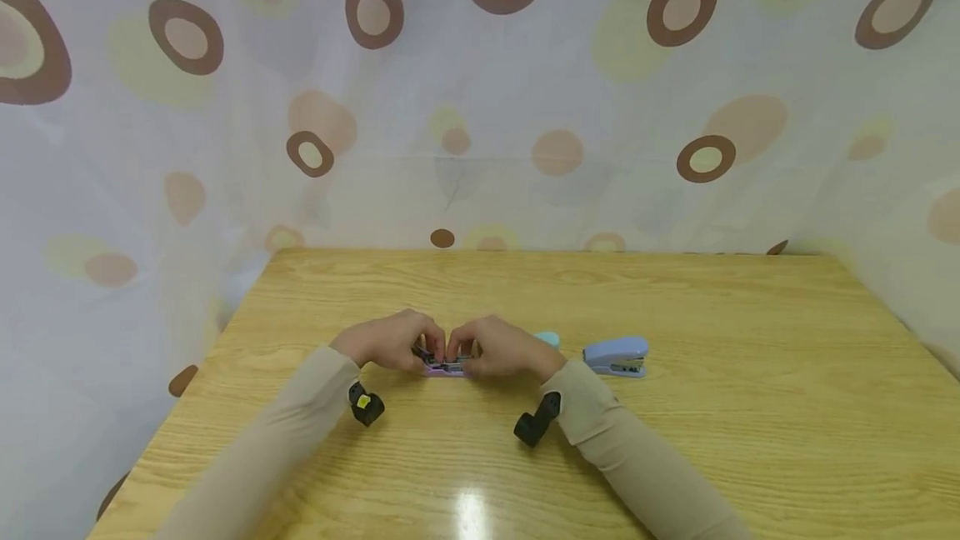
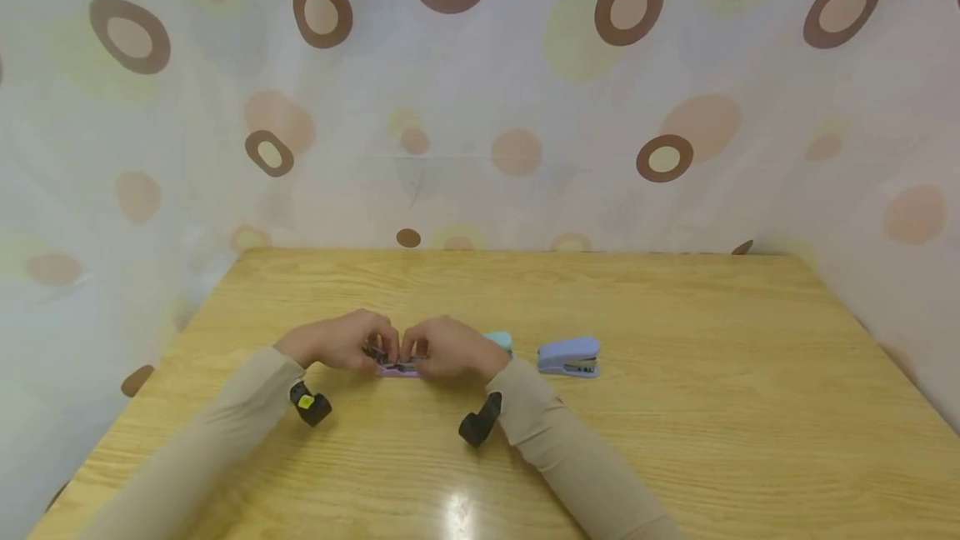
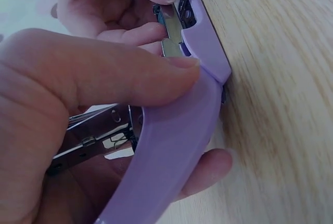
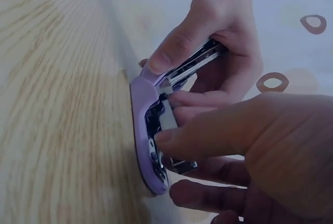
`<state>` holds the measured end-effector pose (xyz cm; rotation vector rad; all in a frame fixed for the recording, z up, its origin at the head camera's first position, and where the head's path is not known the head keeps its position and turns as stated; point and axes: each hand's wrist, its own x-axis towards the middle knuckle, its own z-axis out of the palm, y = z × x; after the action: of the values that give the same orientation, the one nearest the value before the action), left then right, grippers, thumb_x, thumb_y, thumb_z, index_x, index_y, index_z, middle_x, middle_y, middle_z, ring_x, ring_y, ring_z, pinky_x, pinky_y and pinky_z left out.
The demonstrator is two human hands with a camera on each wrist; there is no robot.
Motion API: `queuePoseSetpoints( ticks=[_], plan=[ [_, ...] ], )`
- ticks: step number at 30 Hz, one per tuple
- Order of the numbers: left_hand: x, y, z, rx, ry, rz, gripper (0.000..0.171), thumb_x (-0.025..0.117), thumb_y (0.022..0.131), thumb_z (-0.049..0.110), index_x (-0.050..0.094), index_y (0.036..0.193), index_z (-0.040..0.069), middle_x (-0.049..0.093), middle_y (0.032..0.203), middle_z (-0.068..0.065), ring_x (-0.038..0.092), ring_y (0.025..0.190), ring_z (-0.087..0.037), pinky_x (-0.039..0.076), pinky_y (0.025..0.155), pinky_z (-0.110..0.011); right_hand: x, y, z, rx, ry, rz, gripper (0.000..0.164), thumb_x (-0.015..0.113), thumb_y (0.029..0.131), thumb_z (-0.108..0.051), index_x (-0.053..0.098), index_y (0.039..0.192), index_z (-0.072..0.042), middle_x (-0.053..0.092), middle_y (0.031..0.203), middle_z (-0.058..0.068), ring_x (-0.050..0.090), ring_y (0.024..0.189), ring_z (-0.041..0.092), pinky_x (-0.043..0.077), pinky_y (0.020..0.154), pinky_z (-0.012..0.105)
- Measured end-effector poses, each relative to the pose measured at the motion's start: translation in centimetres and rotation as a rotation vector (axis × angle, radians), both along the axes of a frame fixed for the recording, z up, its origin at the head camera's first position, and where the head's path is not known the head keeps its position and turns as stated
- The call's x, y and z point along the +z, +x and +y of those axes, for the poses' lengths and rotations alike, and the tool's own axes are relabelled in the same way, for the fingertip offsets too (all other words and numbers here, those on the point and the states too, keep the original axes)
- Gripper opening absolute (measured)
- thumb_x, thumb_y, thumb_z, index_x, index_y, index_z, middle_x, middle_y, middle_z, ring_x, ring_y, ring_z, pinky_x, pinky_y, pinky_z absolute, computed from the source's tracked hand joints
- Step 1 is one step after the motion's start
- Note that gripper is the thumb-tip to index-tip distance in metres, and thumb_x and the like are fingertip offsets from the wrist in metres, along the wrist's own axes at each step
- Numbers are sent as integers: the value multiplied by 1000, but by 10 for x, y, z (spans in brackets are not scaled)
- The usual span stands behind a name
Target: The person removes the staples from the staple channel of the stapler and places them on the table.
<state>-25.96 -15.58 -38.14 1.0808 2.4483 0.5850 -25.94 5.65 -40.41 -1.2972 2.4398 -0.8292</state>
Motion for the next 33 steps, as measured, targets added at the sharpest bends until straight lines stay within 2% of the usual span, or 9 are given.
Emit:
queuePoseSetpoints(
  ticks=[9,17,25,33],
  plan=[
    [0,0,3,23,11,-25,19,74,75,-3,69,85,13,67,92,4,59,84,-9,49,75,-26,-5,-5,-4,39,36,23,22,61,79,5,63,92,-13,60,86,-1,46,71,10,39,64,21],
    [4,2,2,-3,18,-22,17,75,76,-2,69,86,11,68,91,3,62,88,-11,50,77,-26,-6,-6,-5,38,40,28,21,61,79,4,60,91,-13,59,84,2,45,71,11,38,64,22],
    [4,3,4,11,0,-17,17,75,77,-1,68,86,11,67,91,3,60,85,-11,50,76,-27,-6,-5,-1,39,-3,13,23,63,79,5,59,91,-14,59,87,-2,49,73,12,42,66,22],
    [3,5,3,31,-13,-11,17,74,78,-1,68,86,12,65,92,3,59,83,-11,49,75,-26,0,-3,1,-7,-60,15,23,69,77,6,55,82,-11,57,80,-1,48,64,9,40,59,19]
  ],
)
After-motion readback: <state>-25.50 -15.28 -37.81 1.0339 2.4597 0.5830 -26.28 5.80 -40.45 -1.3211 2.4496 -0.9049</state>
